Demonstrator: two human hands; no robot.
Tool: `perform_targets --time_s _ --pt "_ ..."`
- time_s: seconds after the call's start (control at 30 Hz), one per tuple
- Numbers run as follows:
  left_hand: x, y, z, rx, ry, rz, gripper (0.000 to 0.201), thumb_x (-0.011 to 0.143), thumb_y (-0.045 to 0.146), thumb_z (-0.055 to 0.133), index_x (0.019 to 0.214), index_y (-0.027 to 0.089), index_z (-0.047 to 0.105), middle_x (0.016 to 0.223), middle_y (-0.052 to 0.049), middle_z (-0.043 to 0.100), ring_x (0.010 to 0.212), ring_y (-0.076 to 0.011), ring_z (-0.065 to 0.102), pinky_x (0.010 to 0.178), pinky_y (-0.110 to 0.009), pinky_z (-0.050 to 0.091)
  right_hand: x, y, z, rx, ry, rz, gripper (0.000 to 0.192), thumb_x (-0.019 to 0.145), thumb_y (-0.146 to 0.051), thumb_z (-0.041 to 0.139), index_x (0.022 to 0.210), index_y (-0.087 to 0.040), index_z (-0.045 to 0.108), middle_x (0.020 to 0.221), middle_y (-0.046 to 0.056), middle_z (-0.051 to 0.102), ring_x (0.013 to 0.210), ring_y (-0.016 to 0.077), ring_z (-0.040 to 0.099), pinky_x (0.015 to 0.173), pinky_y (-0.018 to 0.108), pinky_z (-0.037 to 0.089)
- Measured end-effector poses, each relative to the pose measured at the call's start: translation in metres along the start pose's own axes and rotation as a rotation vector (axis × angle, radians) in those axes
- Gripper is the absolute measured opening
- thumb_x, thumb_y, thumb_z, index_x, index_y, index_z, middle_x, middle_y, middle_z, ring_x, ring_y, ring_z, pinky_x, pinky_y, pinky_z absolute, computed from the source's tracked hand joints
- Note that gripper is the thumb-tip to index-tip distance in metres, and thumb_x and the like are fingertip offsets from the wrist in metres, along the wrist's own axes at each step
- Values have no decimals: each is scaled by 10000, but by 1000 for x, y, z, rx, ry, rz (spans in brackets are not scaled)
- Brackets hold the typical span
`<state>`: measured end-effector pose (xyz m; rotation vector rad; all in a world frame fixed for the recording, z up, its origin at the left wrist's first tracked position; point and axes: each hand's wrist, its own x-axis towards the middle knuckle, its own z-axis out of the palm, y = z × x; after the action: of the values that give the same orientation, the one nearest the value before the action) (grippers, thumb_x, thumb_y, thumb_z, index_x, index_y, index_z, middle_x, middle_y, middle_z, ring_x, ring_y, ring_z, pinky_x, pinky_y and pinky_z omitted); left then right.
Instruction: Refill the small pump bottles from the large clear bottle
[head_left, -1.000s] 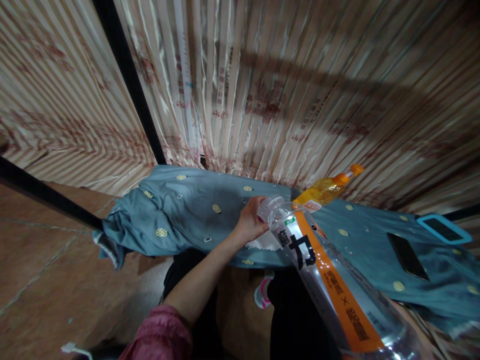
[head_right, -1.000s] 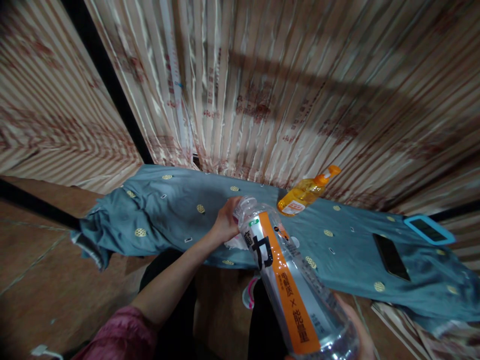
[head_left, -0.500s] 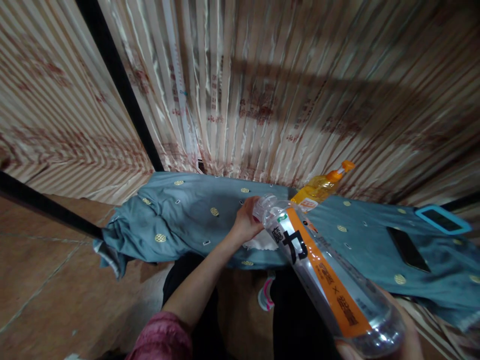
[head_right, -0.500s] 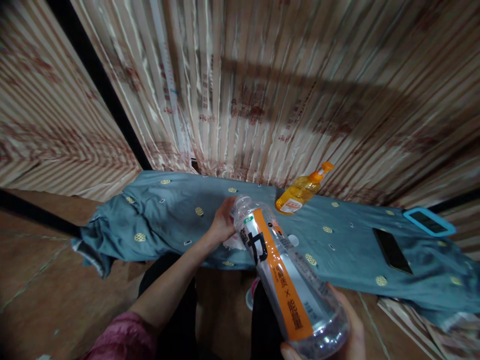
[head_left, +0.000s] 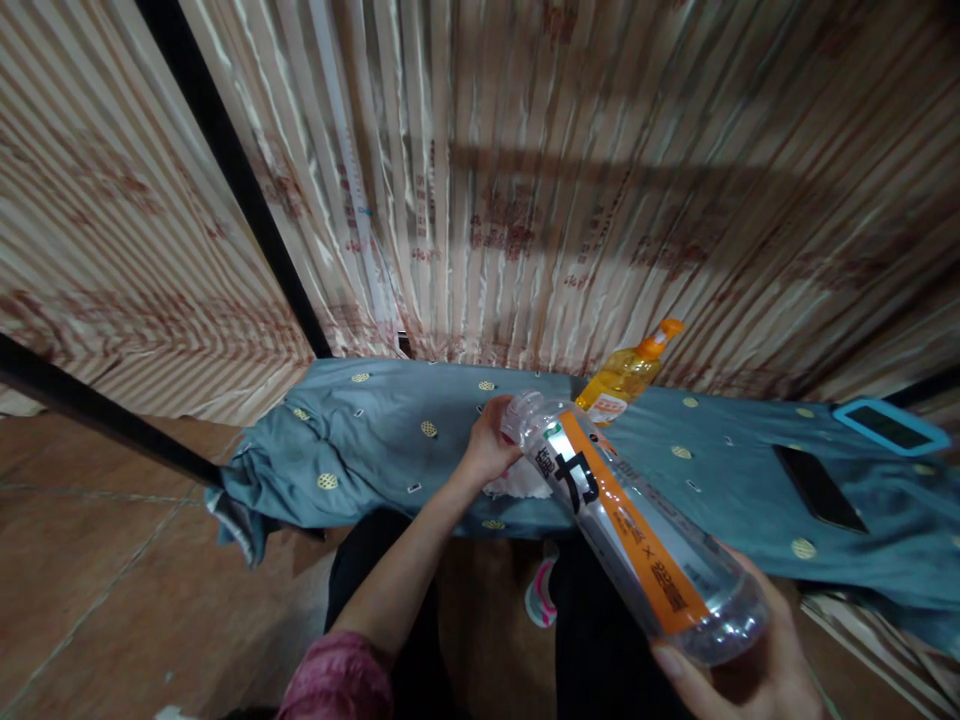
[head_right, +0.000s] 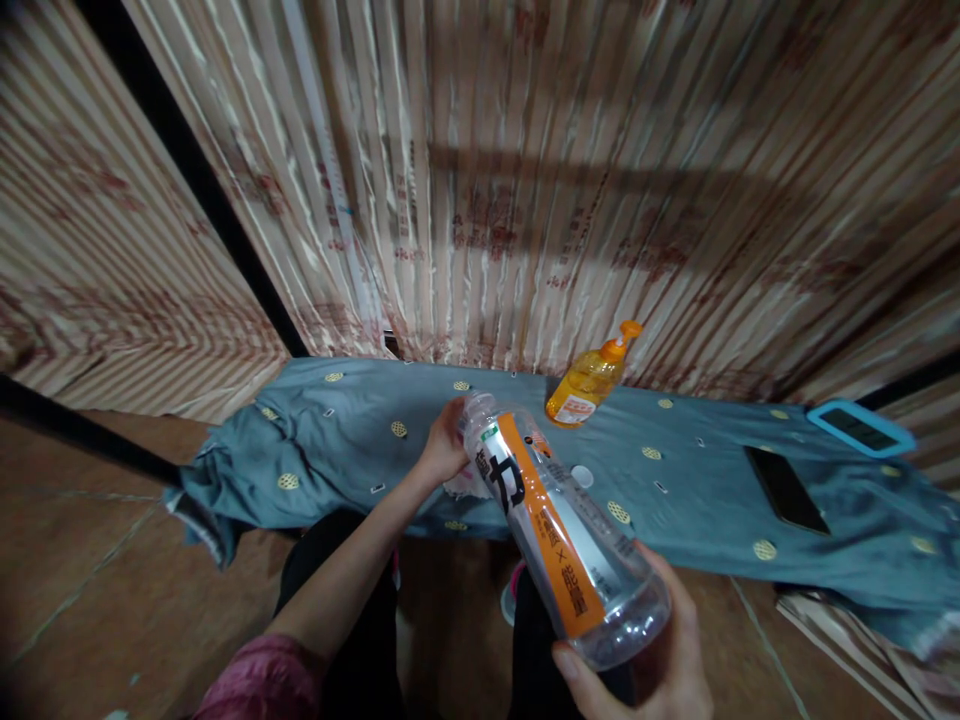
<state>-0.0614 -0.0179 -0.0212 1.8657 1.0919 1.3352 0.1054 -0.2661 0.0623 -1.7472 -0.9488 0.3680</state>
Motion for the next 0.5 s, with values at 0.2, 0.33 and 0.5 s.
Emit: perform_targets --time_s 0.2,0.33,0.5 --pt "1 5 -1 6 4 -22 596 648 216 854 1187 173 602 1219 -134 707 1141 -303 692 1032 -489 546 1 -1 0 29 -31 -3 906 599 -634 828 1335 -193 536 1285 135 624 1066 318 652 837 413 569" --pt "2 13 -2 -10 -1 -34 539 676 260 852 1157 190 618 1164 -98 731 1083 -274 712 995 -449 564 3 3 2 79 -42 17 909 635 -641 810 1380 -216 511 1356 124 591 1203 345 601 1024 491 486" --pt "2 15 -2 3 -1 -57 524 668 209 833 1143 200 611 1147 -80 736 1060 -266 714 972 -431 568 13 24 -4 69 -92 2 974 509 -586 895 1341 -217 550 1384 143 581 1190 372 624 941 470 552"
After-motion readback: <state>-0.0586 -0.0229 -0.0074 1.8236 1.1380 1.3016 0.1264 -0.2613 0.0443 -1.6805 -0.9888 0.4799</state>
